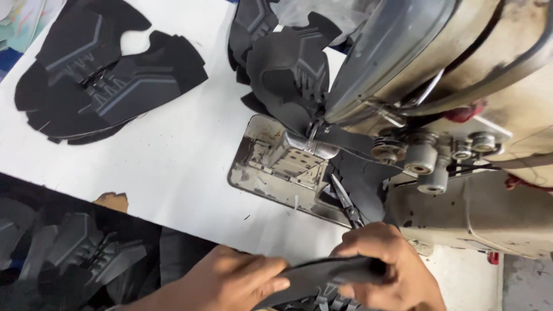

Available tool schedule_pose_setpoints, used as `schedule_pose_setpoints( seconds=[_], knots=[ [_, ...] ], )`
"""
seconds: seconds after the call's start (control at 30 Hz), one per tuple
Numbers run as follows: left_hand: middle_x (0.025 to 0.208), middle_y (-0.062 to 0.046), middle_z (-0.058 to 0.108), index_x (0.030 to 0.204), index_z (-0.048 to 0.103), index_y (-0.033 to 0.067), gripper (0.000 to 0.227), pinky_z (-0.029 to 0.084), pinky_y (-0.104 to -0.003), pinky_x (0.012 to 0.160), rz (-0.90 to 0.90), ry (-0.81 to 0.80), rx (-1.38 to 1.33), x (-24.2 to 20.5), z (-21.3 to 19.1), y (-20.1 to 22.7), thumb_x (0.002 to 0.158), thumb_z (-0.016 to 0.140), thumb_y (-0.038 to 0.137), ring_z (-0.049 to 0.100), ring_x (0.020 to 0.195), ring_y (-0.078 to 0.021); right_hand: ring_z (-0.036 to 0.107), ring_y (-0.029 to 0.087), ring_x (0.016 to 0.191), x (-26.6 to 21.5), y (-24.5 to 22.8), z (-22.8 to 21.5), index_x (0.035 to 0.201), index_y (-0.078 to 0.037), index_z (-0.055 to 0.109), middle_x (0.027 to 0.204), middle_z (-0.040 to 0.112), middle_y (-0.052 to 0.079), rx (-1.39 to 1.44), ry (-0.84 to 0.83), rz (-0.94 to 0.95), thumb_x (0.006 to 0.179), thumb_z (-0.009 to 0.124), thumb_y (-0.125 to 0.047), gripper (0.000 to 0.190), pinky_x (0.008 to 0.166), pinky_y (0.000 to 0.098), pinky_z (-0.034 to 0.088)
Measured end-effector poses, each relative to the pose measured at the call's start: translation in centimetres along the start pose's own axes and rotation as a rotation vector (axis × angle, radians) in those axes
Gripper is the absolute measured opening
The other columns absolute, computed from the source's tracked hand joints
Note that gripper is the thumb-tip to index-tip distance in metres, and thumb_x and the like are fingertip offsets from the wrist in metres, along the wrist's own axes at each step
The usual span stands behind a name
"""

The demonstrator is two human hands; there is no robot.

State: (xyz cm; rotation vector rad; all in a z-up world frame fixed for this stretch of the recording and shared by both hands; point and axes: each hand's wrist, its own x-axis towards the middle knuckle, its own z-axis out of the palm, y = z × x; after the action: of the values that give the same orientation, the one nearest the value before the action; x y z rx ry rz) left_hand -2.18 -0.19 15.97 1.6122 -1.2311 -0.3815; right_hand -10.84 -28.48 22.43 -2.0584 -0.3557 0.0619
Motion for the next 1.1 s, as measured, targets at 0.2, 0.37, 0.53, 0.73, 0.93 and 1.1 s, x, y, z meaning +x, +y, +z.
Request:
schedule_pose_setpoints(
  seconds=[0.2, 0.37, 0.53, 0.73, 0.93, 1.1],
  knots=[
    [0.080, -0.012, 0.070, 0.122, 0.065, 0.0028, 0.029, 0.057, -0.035, 0.061, -0.077, -0.009, -0.134, 0.7, -1.0, 0.2, 0.101, 0.071, 0.022, 0.073, 0.070, -0.0231, 0.072, 0.025, 0.059, 0.0, 1.6, 0.1, 0.086, -0.003, 0.075, 0.070, 0.073, 0.009, 0.007, -0.046, 0.034, 0.077, 0.085, -0.011, 0.016, 0.055, 0.0358, 0.050],
    [0.074, -0.013, 0.065, 0.148, 0.060, 0.0078, 0.043, 0.051, -0.036, 0.061, -0.209, -0.151, -0.335, 1.9, -2.7, -0.9, 0.106, 0.061, 0.016, 0.064, 0.061, -0.0207, 0.073, 0.018, 0.055, 2.0, 4.1, 0.3, 0.084, -0.003, 0.077, 0.068, 0.076, 0.007, 0.052, -0.068, 0.113, 0.078, 0.084, -0.012, 0.013, 0.050, 0.0317, 0.051],
    [0.077, -0.006, 0.068, 0.142, 0.064, 0.0145, 0.038, 0.051, -0.030, 0.050, -0.198, -0.093, -0.309, 3.1, -3.0, -4.8, 0.105, 0.059, 0.019, 0.060, 0.056, -0.0100, 0.066, 0.021, 0.052, 5.7, 2.9, -1.1, 0.089, -0.003, 0.079, 0.067, 0.076, 0.009, 0.011, -0.101, 0.391, 0.078, 0.081, -0.012, 0.014, 0.047, 0.0334, 0.046],
    [0.064, -0.023, 0.064, 0.143, 0.071, 0.0230, 0.038, 0.043, -0.036, 0.052, -0.533, -0.180, -0.137, 8.9, -9.6, -7.1, 0.105, 0.069, 0.026, 0.045, 0.051, -0.0181, 0.068, 0.031, 0.079, 8.2, 4.9, -1.9, 0.111, -0.005, 0.066, 0.092, 0.071, 0.012, -0.897, 0.438, 0.156, 0.092, 0.076, -0.018, 0.025, 0.072, 0.0415, 0.051],
    [0.106, 0.001, 0.078, 0.132, 0.072, 0.0062, 0.034, 0.055, -0.027, 0.078, -0.241, -0.112, -0.349, 11.3, -11.3, -9.5, 0.102, 0.066, 0.020, 0.068, 0.090, -0.0008, 0.070, 0.035, 0.085, 10.8, 4.5, -2.3, 0.111, -0.008, 0.070, 0.100, 0.072, 0.015, -1.059, 0.356, 0.154, 0.091, 0.076, -0.023, 0.026, 0.074, 0.0438, 0.052],
    [0.086, -0.033, 0.066, 0.137, 0.076, 0.0184, 0.034, 0.040, -0.039, 0.061, -0.704, -0.259, -0.216, 12.9, -12.3, -7.9, 0.103, 0.071, 0.023, 0.042, 0.063, -0.0197, 0.070, 0.033, 0.086, 9.9, 6.0, -2.4, 0.117, -0.007, 0.069, 0.102, 0.073, 0.015, -1.085, 0.428, 0.077, 0.093, 0.077, -0.025, 0.031, 0.077, 0.0439, 0.052]
  ],
)
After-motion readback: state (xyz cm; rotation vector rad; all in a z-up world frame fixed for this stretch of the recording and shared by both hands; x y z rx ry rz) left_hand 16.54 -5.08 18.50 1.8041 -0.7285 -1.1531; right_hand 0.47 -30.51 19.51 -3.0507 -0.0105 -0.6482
